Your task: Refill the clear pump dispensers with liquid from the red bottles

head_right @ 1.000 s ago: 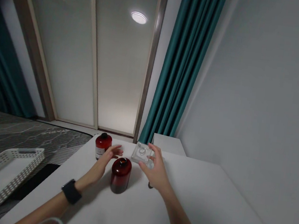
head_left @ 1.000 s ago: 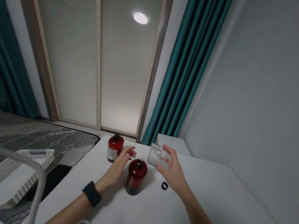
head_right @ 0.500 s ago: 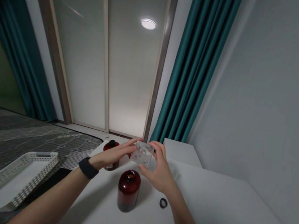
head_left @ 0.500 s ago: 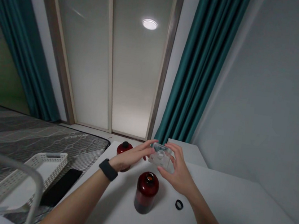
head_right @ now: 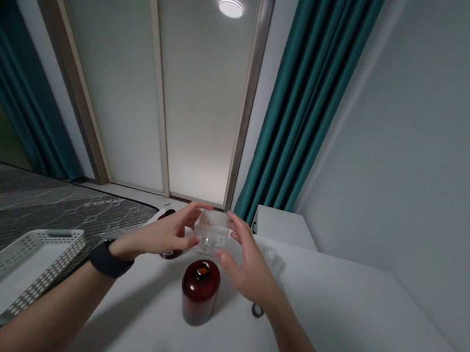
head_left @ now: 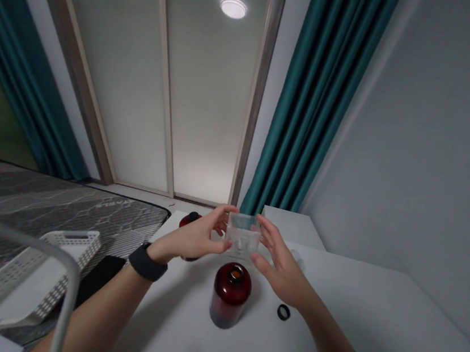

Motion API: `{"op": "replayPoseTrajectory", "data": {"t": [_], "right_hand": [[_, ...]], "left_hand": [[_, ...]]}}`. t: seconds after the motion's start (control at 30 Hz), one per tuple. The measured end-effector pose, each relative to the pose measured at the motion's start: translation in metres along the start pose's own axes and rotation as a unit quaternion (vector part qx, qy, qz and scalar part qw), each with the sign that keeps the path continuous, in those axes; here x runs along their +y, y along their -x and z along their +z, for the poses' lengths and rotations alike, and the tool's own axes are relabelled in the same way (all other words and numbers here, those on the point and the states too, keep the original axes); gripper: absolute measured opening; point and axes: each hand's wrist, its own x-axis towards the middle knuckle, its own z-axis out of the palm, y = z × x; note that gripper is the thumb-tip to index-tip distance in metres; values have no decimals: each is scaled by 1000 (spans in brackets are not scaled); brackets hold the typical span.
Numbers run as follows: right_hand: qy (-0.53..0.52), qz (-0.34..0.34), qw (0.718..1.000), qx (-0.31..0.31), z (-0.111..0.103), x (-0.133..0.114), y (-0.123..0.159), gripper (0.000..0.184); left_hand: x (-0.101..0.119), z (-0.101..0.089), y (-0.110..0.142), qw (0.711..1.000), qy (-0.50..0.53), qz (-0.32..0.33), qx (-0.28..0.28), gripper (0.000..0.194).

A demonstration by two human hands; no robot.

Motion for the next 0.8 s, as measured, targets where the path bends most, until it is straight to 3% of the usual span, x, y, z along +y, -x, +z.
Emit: {"op": "replayPoseTrajectory", "data": {"t": [0.2,0.37,0.8], "right_hand": [[-14,29,999,20,0,-5,-2,63],[19,2,1000,14,-1,-11,0,59],[114,-47,992,18,-3,-11,4,59]], "left_hand": [[15,0,5,999,-40,5,-11,69],[24,-3,9,996,-85,-5,-12,77],[35,-4,15,975,-222,22,1,74]]}}
